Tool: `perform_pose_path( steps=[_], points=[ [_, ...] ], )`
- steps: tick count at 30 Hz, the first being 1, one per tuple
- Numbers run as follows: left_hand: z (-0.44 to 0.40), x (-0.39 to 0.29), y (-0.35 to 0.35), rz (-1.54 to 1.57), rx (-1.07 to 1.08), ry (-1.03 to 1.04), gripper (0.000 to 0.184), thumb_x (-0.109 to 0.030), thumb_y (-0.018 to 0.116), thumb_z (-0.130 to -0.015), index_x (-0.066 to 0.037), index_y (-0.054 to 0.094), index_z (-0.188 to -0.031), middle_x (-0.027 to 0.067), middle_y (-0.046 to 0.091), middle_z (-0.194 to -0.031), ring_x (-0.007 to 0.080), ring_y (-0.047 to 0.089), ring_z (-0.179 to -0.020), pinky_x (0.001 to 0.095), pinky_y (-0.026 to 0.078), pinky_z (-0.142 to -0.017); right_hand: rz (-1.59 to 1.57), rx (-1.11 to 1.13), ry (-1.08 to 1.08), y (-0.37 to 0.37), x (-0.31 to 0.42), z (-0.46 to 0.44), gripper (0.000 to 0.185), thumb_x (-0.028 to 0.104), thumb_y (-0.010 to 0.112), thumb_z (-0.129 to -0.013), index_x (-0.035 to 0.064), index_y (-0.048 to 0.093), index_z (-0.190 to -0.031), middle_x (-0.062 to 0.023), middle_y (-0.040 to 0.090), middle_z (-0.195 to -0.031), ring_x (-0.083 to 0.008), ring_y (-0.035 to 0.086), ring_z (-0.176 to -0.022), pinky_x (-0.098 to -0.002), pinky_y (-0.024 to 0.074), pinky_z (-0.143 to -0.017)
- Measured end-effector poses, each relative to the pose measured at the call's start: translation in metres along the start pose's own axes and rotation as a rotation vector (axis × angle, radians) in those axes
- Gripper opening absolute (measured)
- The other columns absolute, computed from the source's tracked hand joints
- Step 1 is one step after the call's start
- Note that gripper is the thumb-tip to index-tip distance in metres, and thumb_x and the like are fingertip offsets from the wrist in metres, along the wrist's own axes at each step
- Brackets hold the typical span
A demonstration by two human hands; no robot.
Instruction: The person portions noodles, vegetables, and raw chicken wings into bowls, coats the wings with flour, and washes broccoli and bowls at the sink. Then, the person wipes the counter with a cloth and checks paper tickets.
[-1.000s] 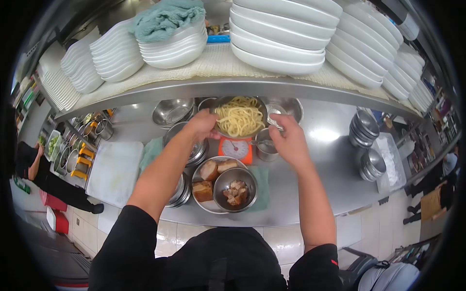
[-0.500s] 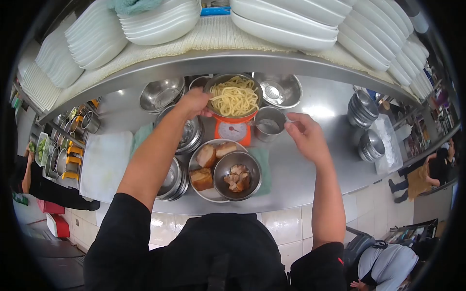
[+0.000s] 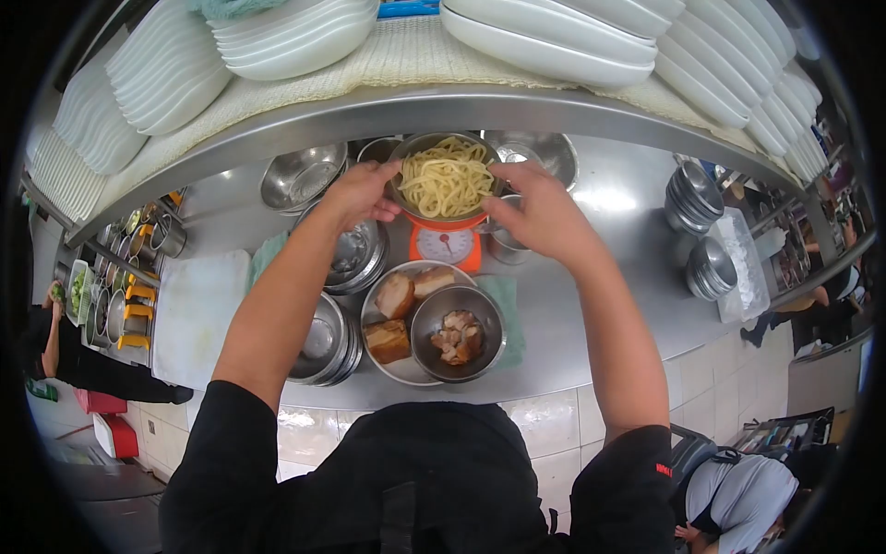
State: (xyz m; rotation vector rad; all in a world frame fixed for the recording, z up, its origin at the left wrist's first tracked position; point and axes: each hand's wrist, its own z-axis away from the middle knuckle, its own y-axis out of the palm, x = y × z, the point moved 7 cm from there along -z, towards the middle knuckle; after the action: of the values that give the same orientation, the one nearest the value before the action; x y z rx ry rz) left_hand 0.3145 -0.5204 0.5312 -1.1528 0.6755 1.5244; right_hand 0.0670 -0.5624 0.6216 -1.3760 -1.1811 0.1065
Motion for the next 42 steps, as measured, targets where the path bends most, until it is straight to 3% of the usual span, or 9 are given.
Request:
perform_pose_path(
  steps=[7, 11, 18, 21, 24, 27, 34, 39, 42],
  points=[
    [-0.01, -0.004, 0.002, -0.128, 0.026, 0.009, 0.043, -0.029, 0.053, -0.097, 0.003, 0.045, -0.123, 0.0125, 0.061, -0.1, 0.0171, 0.062, -0.066, 0.027, 0.053, -0.052, 0.142, 0.004, -0.122, 0.02, 0.01, -0.032, 0.049, 0.019, 0.068, -0.081, 0.0047, 0.057, -0.127, -0.024, 0.06, -0.115, -0.0364, 0.057, -0.109, -0.0411, 0.0482, -0.091],
    [-0.017, -0.014, 0.007, -0.316, -0.068, 0.095, 0.048, -0.019, 0.054, -0.09, 0.005, 0.04, -0.129, 0.0137, 0.063, -0.085, 0.0161, 0.058, -0.052, 0.0286, 0.045, -0.039, 0.229, 0.031, -0.157, 0.041, 0.008, -0.048, 0.05, 0.014, 0.066, -0.077, 0.0011, 0.057, -0.124, -0.0266, 0.06, -0.111, -0.0395, 0.057, -0.108, -0.0453, 0.0478, -0.093],
    [-0.004, -0.031, 0.015, -0.369, -0.128, 0.2, 0.053, -0.013, 0.053, -0.087, 0.001, 0.041, -0.136, 0.0184, 0.065, -0.084, 0.0174, 0.055, -0.047, 0.0316, 0.043, -0.039, 0.006, -0.498, -0.317, -0.011, 0.026, 0.007, 0.031, 0.007, 0.06, -0.079, -0.0007, 0.063, -0.109, -0.0191, 0.063, -0.101, -0.0379, 0.061, -0.094, -0.0432, 0.0508, -0.084],
    [-0.005, -0.038, 0.027, -0.297, -0.106, 0.301, 0.048, -0.015, 0.052, -0.087, 0.004, 0.046, -0.131, 0.0182, 0.065, -0.086, 0.0182, 0.056, -0.048, 0.0325, 0.044, -0.041, -0.079, -0.68, -0.167, -0.04, -0.009, 0.059, 0.026, 0.004, 0.06, -0.079, 0.0009, 0.065, -0.104, -0.0149, 0.063, -0.099, -0.0302, 0.063, -0.089, -0.0367, 0.0522, -0.076],
    [-0.008, -0.046, 0.055, -0.576, 0.034, 0.064, 0.039, -0.013, 0.051, -0.088, 0.006, 0.052, -0.122, 0.0169, 0.064, -0.084, 0.0177, 0.054, -0.046, 0.0318, 0.044, -0.041, -0.166, -0.793, 0.039, -0.067, -0.037, 0.113, 0.02, 0.004, 0.063, -0.08, 0.0024, 0.067, -0.099, -0.0113, 0.063, -0.095, -0.0201, 0.062, -0.083, -0.0298, 0.0503, -0.067],
    [0.001, -0.066, 0.109, -0.424, 0.055, 0.259, 0.03, -0.011, 0.05, -0.089, 0.007, 0.057, -0.112, 0.0151, 0.064, -0.083, 0.0174, 0.054, -0.046, 0.0304, 0.044, -0.04, -0.272, -0.958, 0.216, -0.088, -0.071, 0.169, 0.013, 0.005, 0.065, -0.082, 0.003, 0.068, -0.094, -0.0082, 0.063, -0.089, -0.0148, 0.06, -0.076, -0.0271, 0.0471, -0.061],
    [0.013, -0.039, 0.296, -0.108, 0.264, 0.17, 0.041, -0.006, 0.05, -0.091, -0.001, 0.04, -0.13, 0.0158, 0.062, -0.09, 0.017, 0.057, -0.055, 0.031, 0.046, -0.041, -0.055, -1.073, 0.427, -0.111, -0.198, 0.323, 0.006, 0.007, 0.067, -0.081, 0.0043, 0.07, -0.087, -0.0111, 0.064, -0.082, -0.0223, 0.064, -0.073, -0.0329, 0.051, -0.068],
    [-0.02, 0.011, 0.399, -0.03, 0.17, 0.062, 0.038, -0.007, 0.048, -0.093, -0.002, 0.039, -0.129, 0.015, 0.061, -0.092, 0.0174, 0.059, -0.058, 0.0295, 0.048, -0.042, -0.014, -0.954, 0.779, -0.086, -0.319, 0.497, 0.012, 0.01, 0.066, -0.081, -0.0001, 0.07, -0.086, -0.0141, 0.067, -0.083, -0.0236, 0.066, -0.076, -0.0327, 0.0521, -0.072],
    [-0.067, 0.034, 0.42, -0.001, 0.033, 0.026, 0.037, -0.006, 0.047, -0.094, -0.003, 0.037, -0.13, 0.0151, 0.062, -0.093, 0.0185, 0.061, -0.06, 0.0301, 0.051, -0.045, -0.07, -1.093, 0.876, -0.071, -0.365, 0.626, 0.009, 0.005, 0.063, -0.081, -0.0012, 0.068, -0.085, -0.0125, 0.066, -0.079, -0.0204, 0.063, -0.072, -0.031, 0.0509, -0.068]
  ],
)
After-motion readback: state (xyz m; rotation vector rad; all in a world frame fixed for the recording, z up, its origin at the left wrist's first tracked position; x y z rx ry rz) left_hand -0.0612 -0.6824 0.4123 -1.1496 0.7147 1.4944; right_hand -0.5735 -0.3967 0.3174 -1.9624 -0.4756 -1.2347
